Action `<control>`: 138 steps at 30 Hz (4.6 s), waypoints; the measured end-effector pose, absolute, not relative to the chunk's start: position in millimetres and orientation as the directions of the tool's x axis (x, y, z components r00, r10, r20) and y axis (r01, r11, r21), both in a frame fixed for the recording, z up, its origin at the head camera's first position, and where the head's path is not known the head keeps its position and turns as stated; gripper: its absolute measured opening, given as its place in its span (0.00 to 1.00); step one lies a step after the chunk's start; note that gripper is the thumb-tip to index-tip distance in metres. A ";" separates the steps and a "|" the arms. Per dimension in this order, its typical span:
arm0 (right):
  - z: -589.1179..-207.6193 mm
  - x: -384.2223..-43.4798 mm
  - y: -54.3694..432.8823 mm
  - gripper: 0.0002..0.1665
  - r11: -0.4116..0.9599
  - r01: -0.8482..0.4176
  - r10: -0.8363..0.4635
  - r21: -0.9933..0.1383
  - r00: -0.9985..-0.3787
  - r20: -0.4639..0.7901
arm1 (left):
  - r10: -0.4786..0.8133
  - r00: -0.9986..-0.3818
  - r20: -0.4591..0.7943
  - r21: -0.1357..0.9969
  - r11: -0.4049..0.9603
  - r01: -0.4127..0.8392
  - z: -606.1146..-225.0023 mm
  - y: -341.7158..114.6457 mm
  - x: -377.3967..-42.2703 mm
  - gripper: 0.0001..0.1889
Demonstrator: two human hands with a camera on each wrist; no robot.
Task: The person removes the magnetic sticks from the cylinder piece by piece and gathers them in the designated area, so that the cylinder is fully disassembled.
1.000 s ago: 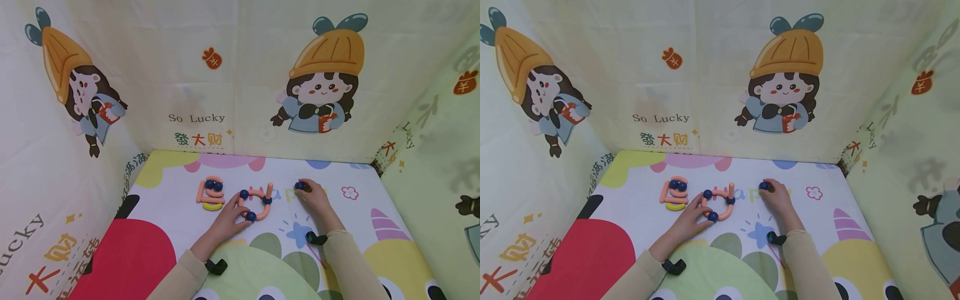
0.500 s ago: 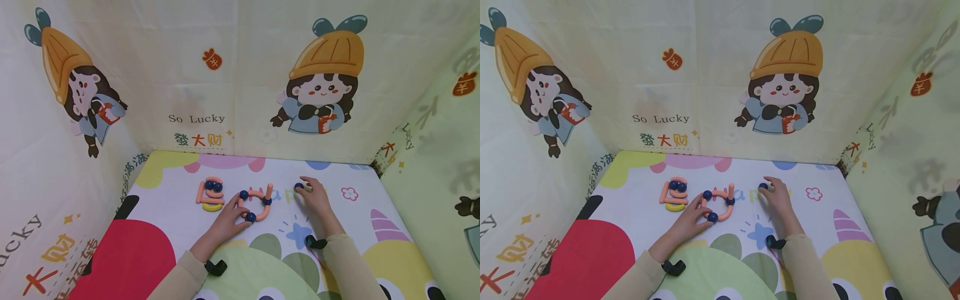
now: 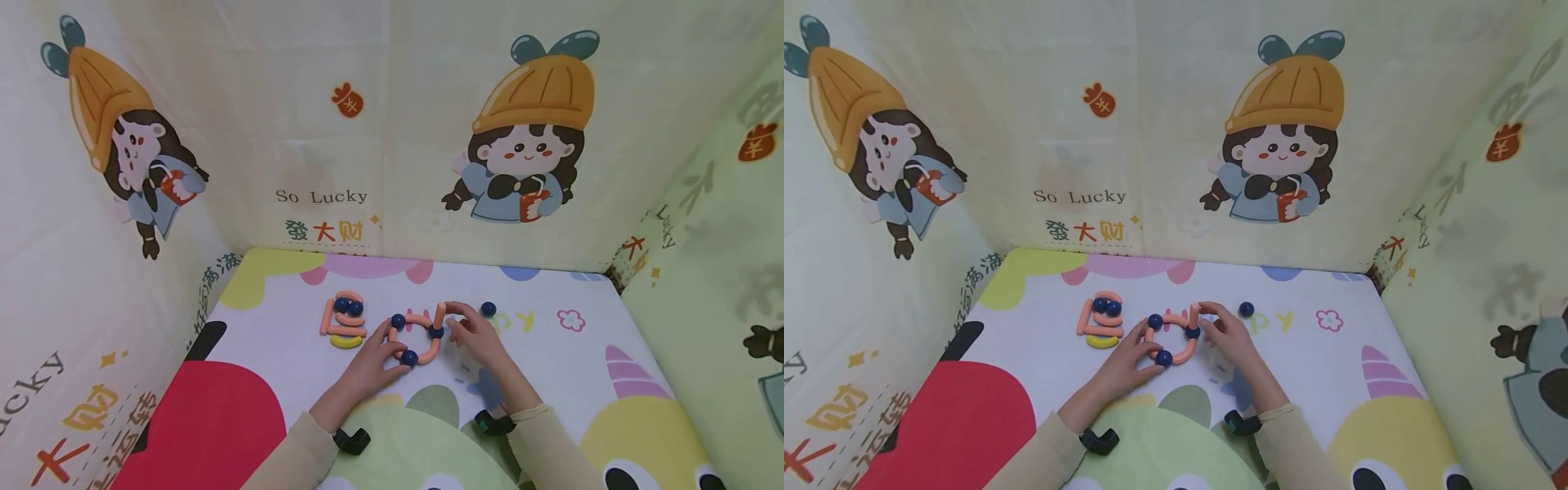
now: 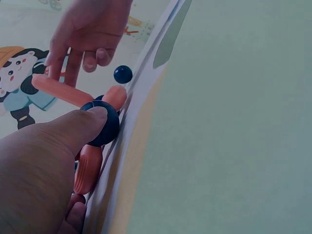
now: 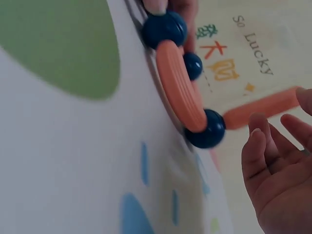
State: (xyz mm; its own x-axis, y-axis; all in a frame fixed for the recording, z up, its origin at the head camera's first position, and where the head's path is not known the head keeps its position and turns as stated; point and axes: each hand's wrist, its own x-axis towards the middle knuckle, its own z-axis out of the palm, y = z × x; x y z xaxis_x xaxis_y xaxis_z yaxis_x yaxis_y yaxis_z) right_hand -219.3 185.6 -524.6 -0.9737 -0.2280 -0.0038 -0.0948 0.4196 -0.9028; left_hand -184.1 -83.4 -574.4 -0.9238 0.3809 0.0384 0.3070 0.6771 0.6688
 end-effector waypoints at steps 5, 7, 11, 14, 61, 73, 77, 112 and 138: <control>-537.4 -216.8 171.1 0.25 0.323 -0.002 -0.201 -0.947 -0.977 -0.067 | 0.382 -0.924 0.037 0.664 0.682 0.308 -579.7 -84.6 -183.6 0.19; -545.3 -219.2 169.5 0.26 0.292 -0.004 -0.179 -0.957 -0.982 -0.051 | 0.382 -0.923 0.039 0.664 0.681 0.310 -581.2 -84.8 -184.3 0.19; -547.5 -220.6 164.6 0.27 0.241 0.024 -0.149 -0.970 -0.987 -0.062 | 0.381 -0.923 0.045 0.662 0.681 0.313 -580.5 -84.8 -184.6 0.19; -548.6 -220.9 161.1 0.26 0.215 0.047 -0.141 -0.976 -0.987 -0.078 | 0.383 -0.922 0.053 0.664 0.676 0.319 -579.0 -84.7 -183.5 0.18; -539.8 -222.5 174.7 0.27 0.284 0.164 -0.048 -0.945 -0.982 -0.185 | 0.390 -0.919 0.059 0.667 0.670 0.327 -579.5 -85.4 -183.4 0.19; -533.0 -216.4 210.2 0.31 0.334 0.101 0.017 -0.937 -0.995 -0.101 | 0.393 -0.917 0.065 0.661 0.672 0.334 -579.2 -85.8 -183.6 0.20; -530.2 -214.9 224.4 0.31 0.366 0.084 0.048 -0.927 -0.996 -0.071 | 0.391 -0.918 0.068 0.657 0.675 0.336 -580.2 -85.5 -183.7 0.20; -538.3 -235.6 289.7 0.35 0.686 0.175 0.079 -0.706 -0.983 -0.167 | 0.388 -0.918 0.082 0.654 0.674 0.343 -575.2 -83.9 -182.7 0.19; -541.7 -245.5 284.7 0.33 0.777 0.185 0.077 -0.602 -0.977 -0.201 | 0.371 -0.927 0.053 0.665 0.679 0.310 -577.0 -83.8 -183.9 0.22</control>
State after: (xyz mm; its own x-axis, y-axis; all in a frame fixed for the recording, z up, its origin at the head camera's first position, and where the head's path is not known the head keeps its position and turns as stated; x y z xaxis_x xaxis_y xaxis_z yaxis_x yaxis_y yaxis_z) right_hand -245.5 284.7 -541.7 -0.9765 0.0774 -0.2010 0.1854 0.7770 -0.6016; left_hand -183.9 -83.8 -577.0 -0.9271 0.3711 0.0530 0.3100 0.6794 0.6651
